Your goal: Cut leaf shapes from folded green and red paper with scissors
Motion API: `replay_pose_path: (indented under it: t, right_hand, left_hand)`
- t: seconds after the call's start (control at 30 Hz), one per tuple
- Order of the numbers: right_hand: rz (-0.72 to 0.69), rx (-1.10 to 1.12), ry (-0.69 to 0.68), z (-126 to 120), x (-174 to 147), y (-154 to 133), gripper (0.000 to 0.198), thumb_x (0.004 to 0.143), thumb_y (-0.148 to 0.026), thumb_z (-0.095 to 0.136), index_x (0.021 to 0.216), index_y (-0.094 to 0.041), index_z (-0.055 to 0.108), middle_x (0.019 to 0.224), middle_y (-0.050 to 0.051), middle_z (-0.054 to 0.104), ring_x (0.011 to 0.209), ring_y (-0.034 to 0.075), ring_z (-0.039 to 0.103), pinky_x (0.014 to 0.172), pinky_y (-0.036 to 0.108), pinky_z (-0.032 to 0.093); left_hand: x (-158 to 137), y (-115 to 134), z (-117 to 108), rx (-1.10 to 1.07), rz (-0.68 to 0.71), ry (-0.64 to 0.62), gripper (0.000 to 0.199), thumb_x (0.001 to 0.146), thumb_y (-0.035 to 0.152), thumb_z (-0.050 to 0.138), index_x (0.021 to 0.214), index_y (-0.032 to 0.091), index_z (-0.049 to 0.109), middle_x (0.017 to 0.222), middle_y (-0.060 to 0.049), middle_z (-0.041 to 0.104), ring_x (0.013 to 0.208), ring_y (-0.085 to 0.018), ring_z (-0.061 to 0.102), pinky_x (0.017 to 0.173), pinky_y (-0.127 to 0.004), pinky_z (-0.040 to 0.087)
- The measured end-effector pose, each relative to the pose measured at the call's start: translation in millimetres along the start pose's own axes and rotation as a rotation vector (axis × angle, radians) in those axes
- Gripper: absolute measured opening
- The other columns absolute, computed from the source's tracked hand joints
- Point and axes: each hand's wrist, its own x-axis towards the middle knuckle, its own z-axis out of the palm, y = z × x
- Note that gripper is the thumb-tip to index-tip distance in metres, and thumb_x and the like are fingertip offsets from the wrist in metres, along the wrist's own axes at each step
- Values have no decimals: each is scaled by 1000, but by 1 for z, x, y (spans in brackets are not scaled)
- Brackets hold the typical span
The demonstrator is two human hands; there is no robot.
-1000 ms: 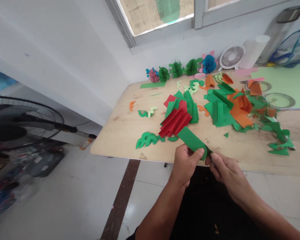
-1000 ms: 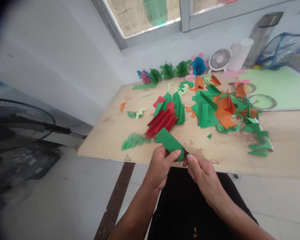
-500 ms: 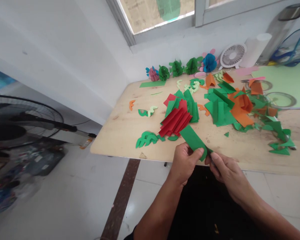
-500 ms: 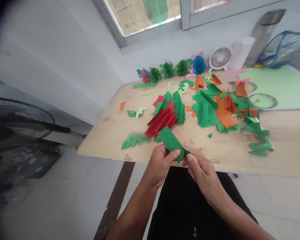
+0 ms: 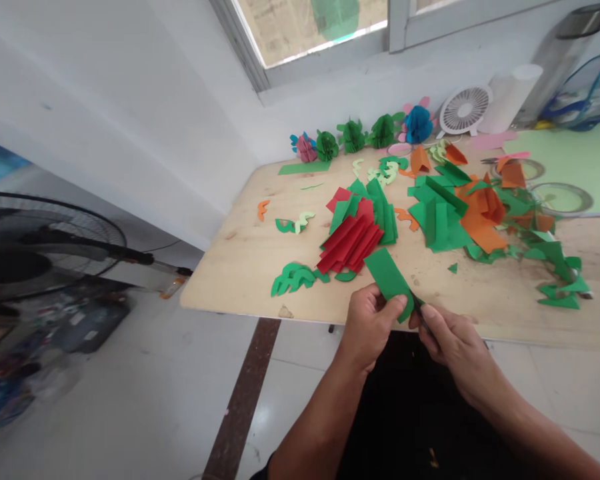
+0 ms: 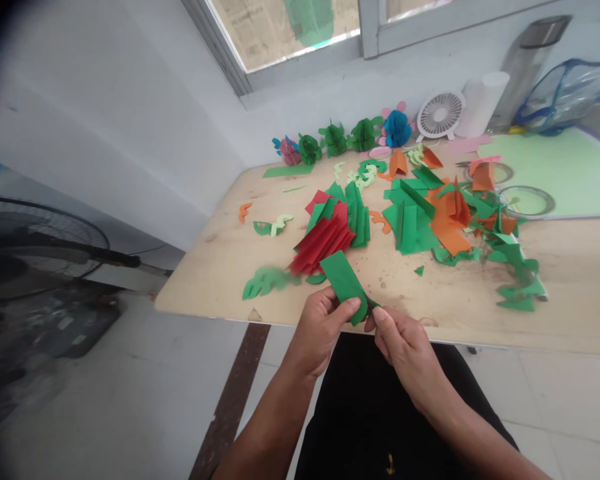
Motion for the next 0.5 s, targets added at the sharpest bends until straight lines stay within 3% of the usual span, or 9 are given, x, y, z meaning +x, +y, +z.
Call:
replay_pose_path:
  t: [0.5]
  right_hand:
    - [10, -13, -2, 0, 0, 0, 45, 90, -56, 42, 67, -19, 53, 47, -8, 31, 43, 9, 26, 42, 23, 19]
  left_hand:
    - [-1, -3, 2, -32, -22, 21, 16, 72, 28, 67, 75, 13, 64, 69, -2, 61, 66, -13, 53, 69, -28, 43]
